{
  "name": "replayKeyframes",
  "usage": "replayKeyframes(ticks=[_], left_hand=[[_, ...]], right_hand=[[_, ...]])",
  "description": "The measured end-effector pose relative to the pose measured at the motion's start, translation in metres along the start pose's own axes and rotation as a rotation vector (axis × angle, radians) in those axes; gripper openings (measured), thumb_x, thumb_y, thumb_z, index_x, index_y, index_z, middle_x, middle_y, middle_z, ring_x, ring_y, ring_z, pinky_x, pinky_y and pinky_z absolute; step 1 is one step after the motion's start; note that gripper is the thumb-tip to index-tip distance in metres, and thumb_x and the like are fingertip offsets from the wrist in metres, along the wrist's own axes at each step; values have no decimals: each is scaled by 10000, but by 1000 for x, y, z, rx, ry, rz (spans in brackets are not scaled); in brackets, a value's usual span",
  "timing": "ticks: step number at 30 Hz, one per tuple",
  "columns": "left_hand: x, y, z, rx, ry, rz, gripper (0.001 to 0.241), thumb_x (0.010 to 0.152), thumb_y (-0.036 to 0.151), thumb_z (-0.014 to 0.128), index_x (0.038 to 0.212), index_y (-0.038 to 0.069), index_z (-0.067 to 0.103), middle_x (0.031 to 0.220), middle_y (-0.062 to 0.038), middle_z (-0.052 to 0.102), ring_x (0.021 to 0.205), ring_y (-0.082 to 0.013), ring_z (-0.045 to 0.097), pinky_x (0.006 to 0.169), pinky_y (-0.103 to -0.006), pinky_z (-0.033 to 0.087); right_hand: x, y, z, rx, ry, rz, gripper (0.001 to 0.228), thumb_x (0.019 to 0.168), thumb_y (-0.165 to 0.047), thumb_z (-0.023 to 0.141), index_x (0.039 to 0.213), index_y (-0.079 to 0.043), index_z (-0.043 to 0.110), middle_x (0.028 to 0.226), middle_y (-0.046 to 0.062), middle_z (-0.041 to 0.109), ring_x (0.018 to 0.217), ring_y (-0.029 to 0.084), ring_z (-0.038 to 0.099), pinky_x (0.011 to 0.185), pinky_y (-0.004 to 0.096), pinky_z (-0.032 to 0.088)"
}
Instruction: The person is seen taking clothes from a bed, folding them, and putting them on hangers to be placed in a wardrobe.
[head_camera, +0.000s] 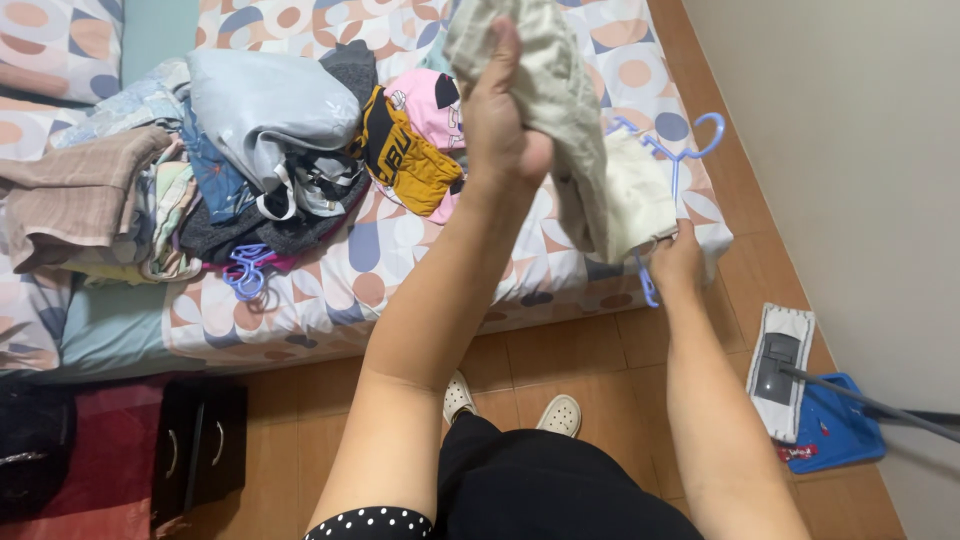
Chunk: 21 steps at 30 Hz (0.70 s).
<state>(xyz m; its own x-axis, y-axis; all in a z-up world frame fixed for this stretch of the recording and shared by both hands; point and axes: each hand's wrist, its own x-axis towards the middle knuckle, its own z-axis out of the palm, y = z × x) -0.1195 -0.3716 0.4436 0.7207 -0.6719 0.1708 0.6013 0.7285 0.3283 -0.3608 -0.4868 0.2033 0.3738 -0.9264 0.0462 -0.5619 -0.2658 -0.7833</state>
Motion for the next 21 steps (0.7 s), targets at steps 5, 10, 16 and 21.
replayKeyframes(ticks=[5, 10, 16, 21], left_hand=[[9, -38, 27, 17, 33, 103, 353, 960, 174, 770, 1263, 62, 626, 1144, -69, 691, 1020, -245, 673, 867, -422, 585], [10, -70, 39, 153, 124, 179, 511, 940, 134, 751, 1369, 104, 474, 1169, -67, 634, 1044, -236, 616, 880, -385, 522], [14, -87, 35, 144, 100, 205, 512, 959, 78, 738, 1392, 72, 465, 1193, -73, 632, 1083, -224, 609, 917, -389, 495], [20, -103, 55, 97, 144, 155, 397, 945, 48, 662, 1287, 123, 475, 1071, -15, 606, 969, -166, 586, 848, -342, 488]], right_hand=[[-24, -40, -4, 59, -288, 339, 215, 1008, -198, 556, 1149, -74, 660, 950, 256, 712, 867, 419, 720, 724, 520, 565], [-10, 20, 17, -282, -58, -113, 204, 1009, -182, 618, 1146, -47, 686, 1001, 274, 714, 973, 492, 658, 812, 560, 487], [-18, -18, -7, 138, -192, 298, 224, 1028, -190, 589, 1174, -51, 685, 806, 179, 687, 622, 275, 601, 561, 463, 461], [-20, 1, 25, 450, -202, 299, 201, 1025, -124, 522, 1093, -12, 674, 720, 103, 651, 505, 153, 553, 412, 329, 390]])
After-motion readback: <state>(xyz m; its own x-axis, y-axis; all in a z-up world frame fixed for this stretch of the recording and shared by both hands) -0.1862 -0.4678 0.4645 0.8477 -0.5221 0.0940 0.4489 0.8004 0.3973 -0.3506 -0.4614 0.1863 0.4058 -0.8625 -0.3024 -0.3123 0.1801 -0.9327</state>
